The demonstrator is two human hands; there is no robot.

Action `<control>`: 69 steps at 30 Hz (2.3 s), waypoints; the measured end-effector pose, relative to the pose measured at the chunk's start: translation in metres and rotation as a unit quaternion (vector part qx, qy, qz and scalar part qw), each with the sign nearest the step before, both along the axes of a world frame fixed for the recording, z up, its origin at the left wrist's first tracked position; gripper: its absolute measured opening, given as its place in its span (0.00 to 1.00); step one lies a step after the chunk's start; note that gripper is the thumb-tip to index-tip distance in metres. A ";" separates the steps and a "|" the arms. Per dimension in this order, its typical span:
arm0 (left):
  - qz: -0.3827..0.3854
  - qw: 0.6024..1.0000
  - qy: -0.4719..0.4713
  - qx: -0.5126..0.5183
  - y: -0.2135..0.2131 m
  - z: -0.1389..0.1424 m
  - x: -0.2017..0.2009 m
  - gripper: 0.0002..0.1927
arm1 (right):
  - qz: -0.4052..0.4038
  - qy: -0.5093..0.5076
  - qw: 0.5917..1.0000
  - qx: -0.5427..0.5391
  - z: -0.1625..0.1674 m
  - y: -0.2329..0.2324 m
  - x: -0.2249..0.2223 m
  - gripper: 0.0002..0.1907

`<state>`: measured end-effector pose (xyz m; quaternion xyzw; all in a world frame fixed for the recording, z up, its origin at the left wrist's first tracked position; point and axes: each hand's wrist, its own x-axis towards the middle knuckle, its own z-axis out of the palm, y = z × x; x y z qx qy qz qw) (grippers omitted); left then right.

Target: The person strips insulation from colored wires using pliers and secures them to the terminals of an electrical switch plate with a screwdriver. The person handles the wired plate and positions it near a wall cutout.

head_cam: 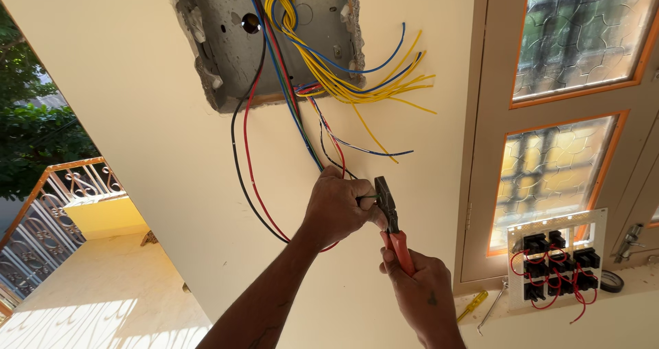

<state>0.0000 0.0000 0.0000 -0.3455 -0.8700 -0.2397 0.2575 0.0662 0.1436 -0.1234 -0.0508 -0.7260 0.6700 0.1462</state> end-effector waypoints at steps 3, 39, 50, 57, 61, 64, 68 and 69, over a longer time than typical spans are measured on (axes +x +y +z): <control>-0.023 1.000 0.019 -0.006 -0.005 -0.004 -0.005 0.23 | 0.000 -0.002 0.999 -0.037 -0.001 -0.009 0.003 0.18; -0.146 0.982 -0.106 0.059 -0.014 0.007 0.022 0.09 | 0.087 -0.043 0.992 -0.077 -0.017 -0.023 0.036 0.28; -0.129 0.989 -0.069 0.008 -0.023 0.001 0.018 0.09 | 0.070 -0.066 0.994 -0.055 -0.031 -0.029 0.035 0.25; -0.079 0.991 -0.108 -0.005 -0.026 0.001 0.024 0.11 | 0.202 -0.056 0.956 -0.204 -0.023 -0.026 0.035 0.30; -0.087 0.992 -0.090 -0.024 -0.026 0.002 0.023 0.11 | 0.179 -0.086 0.958 -0.206 -0.014 -0.026 0.031 0.28; -0.083 0.989 -0.121 -0.019 -0.027 0.000 0.018 0.11 | 0.179 -0.065 0.970 -0.153 -0.009 -0.023 0.025 0.28; -0.127 0.989 -0.057 -0.044 -0.031 -0.001 0.013 0.10 | 0.160 -0.055 0.983 -0.069 -0.010 -0.018 0.022 0.29; -0.118 0.990 -0.065 -0.050 -0.031 -0.002 0.012 0.10 | 0.159 -0.055 0.985 -0.050 -0.011 -0.018 0.022 0.30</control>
